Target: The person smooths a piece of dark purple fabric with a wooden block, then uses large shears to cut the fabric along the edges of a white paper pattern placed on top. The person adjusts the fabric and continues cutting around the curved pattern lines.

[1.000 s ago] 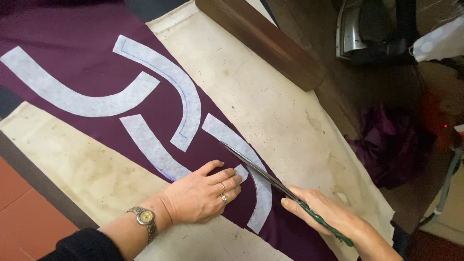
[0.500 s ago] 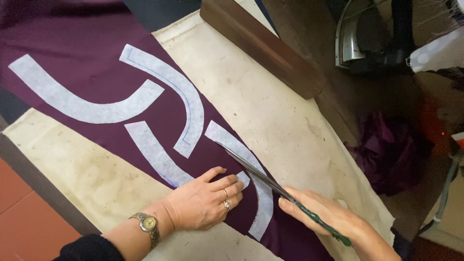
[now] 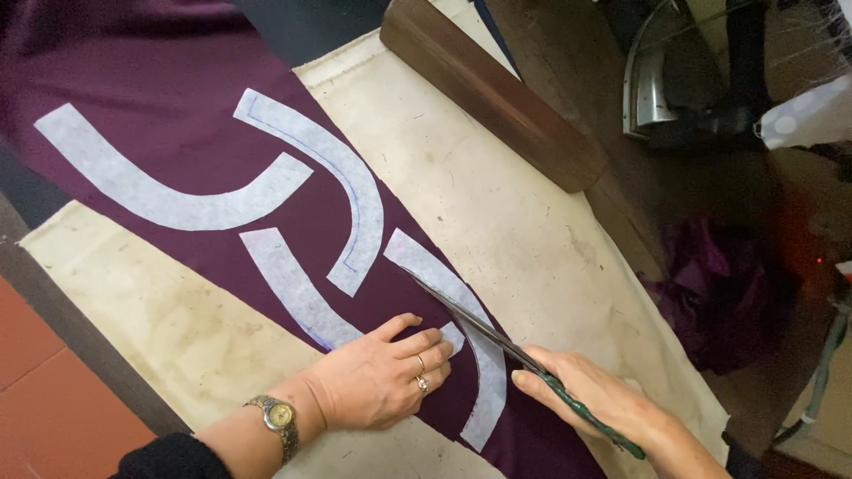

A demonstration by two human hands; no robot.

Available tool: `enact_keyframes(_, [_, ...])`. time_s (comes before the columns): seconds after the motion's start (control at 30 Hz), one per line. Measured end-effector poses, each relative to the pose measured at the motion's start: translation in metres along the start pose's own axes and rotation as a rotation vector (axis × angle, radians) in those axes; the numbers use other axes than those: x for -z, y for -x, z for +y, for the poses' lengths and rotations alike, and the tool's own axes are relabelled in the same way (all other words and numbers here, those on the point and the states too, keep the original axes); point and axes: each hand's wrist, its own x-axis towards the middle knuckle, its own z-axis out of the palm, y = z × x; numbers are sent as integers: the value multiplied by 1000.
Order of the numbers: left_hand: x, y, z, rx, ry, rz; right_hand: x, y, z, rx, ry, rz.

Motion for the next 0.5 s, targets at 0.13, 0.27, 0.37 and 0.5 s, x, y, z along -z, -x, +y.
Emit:
enact_keyframes(0.13, [-1, 1, 0, 1, 19, -16, -6, -8, 23, 275, -115, 27])
enact_keyframes(0.27, [-1, 1, 0, 1, 1, 12, 3, -8, 8, 309, -125, 10])
enact_keyframes(0.37, [-1, 1, 0, 2, 2, -9, 5, -11, 4, 226, -110, -3])
enact_keyframes(0.5, [0, 0, 0, 7, -2, 10, 2, -16, 5, 250, -46, 41])
